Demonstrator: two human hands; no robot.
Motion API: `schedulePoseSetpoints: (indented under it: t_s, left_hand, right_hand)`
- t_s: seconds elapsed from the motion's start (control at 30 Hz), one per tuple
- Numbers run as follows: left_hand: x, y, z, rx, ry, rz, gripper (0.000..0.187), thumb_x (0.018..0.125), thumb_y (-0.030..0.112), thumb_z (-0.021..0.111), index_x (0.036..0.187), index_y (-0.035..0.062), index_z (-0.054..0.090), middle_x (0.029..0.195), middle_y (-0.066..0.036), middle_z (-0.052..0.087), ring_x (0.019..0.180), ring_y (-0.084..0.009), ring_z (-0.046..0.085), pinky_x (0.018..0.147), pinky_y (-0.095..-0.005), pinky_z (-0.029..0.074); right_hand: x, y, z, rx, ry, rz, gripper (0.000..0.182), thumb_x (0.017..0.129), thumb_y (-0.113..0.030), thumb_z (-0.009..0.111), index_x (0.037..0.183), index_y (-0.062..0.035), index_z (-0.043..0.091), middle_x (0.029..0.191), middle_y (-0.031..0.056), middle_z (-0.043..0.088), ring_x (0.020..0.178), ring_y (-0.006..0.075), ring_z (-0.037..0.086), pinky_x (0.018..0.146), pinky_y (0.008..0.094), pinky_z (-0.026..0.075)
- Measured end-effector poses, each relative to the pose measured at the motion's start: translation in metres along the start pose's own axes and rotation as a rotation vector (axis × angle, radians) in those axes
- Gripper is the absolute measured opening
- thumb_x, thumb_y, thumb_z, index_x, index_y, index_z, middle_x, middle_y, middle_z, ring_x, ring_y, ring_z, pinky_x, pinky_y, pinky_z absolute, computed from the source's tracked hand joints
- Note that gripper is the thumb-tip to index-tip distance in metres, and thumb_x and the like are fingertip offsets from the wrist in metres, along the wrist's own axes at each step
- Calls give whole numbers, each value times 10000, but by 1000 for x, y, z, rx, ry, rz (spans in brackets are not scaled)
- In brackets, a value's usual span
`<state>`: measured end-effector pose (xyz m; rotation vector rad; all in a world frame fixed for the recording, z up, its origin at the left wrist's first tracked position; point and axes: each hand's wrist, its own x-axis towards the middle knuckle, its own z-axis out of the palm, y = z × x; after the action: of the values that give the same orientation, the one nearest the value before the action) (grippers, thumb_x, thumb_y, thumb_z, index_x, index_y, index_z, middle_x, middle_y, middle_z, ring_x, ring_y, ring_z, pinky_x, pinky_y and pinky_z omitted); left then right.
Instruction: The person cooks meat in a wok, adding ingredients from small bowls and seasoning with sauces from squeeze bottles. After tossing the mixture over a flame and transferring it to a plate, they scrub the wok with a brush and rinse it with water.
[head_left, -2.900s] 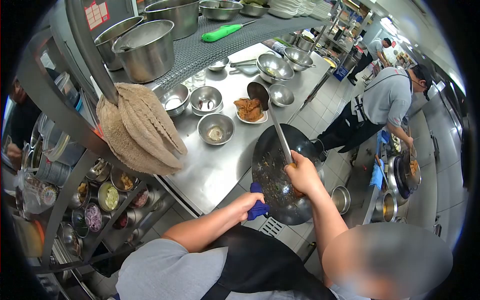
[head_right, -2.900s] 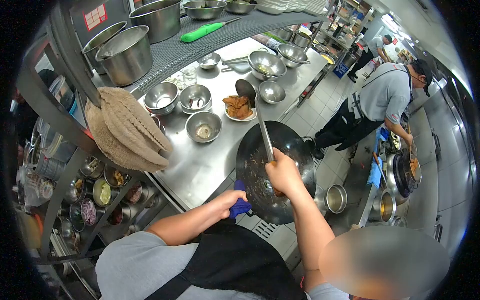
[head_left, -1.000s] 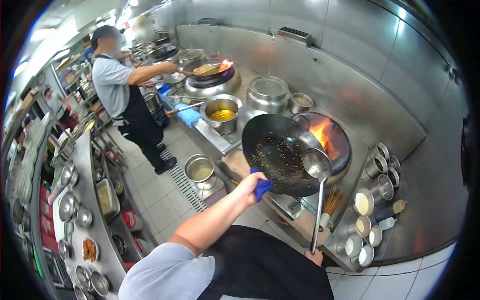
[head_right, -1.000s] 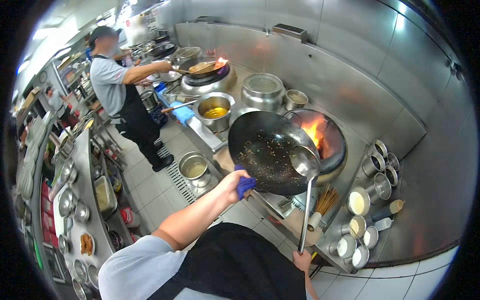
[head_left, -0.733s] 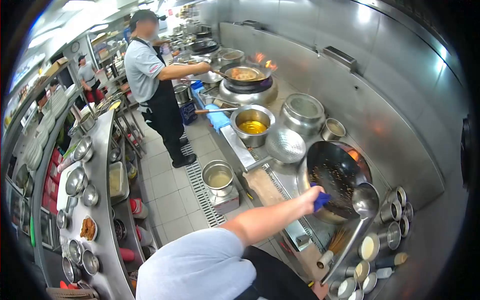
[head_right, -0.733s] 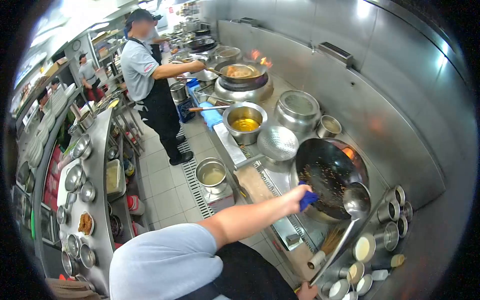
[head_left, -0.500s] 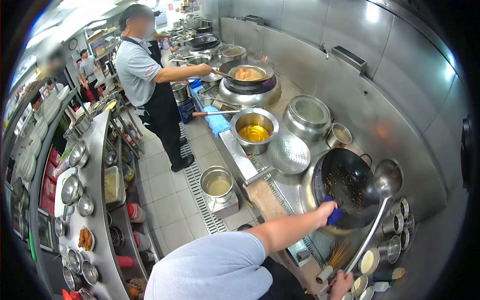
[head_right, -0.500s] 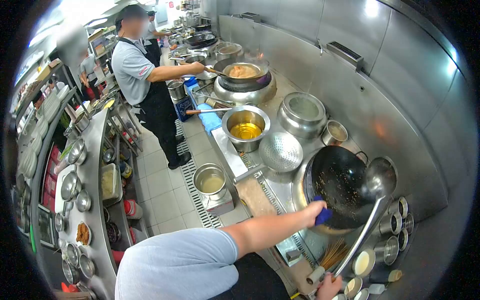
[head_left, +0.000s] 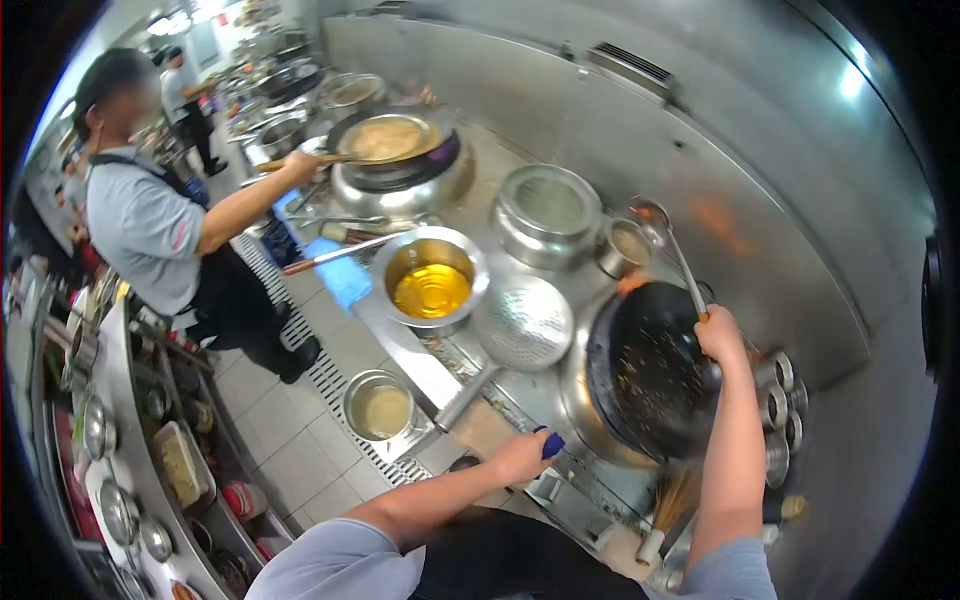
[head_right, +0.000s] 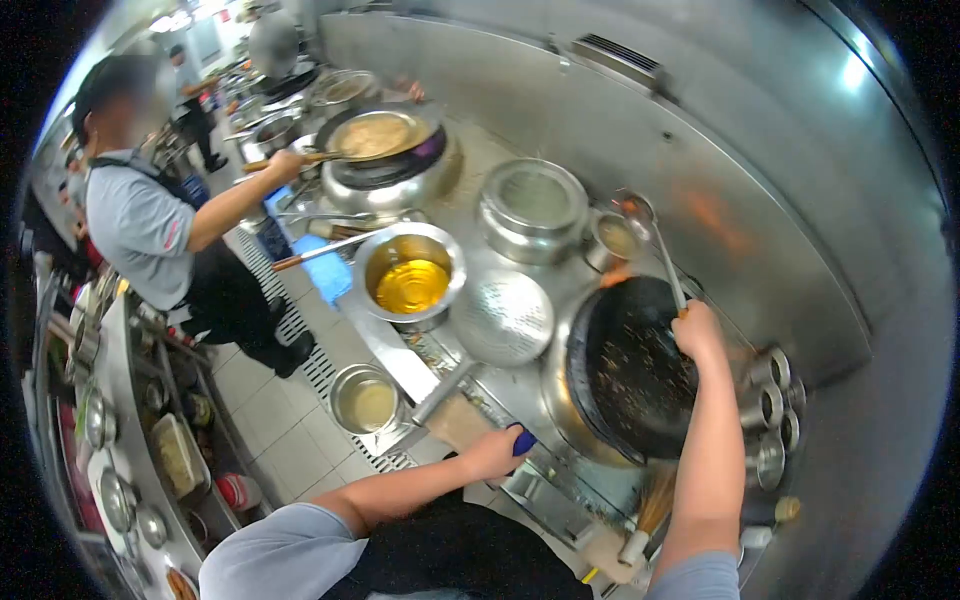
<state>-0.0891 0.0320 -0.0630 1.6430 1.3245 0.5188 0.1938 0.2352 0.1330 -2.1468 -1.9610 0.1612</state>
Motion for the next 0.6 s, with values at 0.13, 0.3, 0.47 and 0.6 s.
schedulePoseSetpoints:
  t_s: [0.13, 0.3, 0.47, 0.6]
  left_hand:
    - [0, -53, -13, 408, -22, -5, 326, 791, 181, 590, 1071, 36, 508, 916, -208, 600, 842, -362, 631, 721, -454, 511]
    - [-9, -46, -16, 494, -47, -29, 250, 831, 157, 514, 1062, 64, 537, 936, -203, 586, 816, -345, 643, 647, -451, 528]
    - [-2, -49, -6, 588, -7, -5, 233, 834, 149, 521, 1053, 76, 555, 926, -184, 602, 802, -322, 653, 595, -454, 531]
    - [-1, -41, -16, 492, -83, -18, 239, 844, 148, 503, 1060, 63, 558, 905, -202, 605, 776, -333, 646, 614, -451, 526]
  right_hand:
    - [73, -56, 52, -229, -406, 220, 316, 787, -25, 500, 1088, 11, 590, 778, 214, 630, 613, 282, 639, 515, 402, 494]
    - [118, -54, 92, 1776, -386, 592, 140, 812, -15, 470, 697, -84, 432, 549, 12, 421, 366, 103, 370, 311, 208, 252]
    - [105, -66, 42, 301, -319, 235, 93, 768, -49, 492, 701, -8, 540, 529, 95, 501, 353, 189, 474, 307, 321, 342]
    - [106, -43, 49, 221, -42, 113, 103, 756, -73, 496, 703, -8, 555, 530, 98, 505, 338, 214, 464, 298, 334, 306]
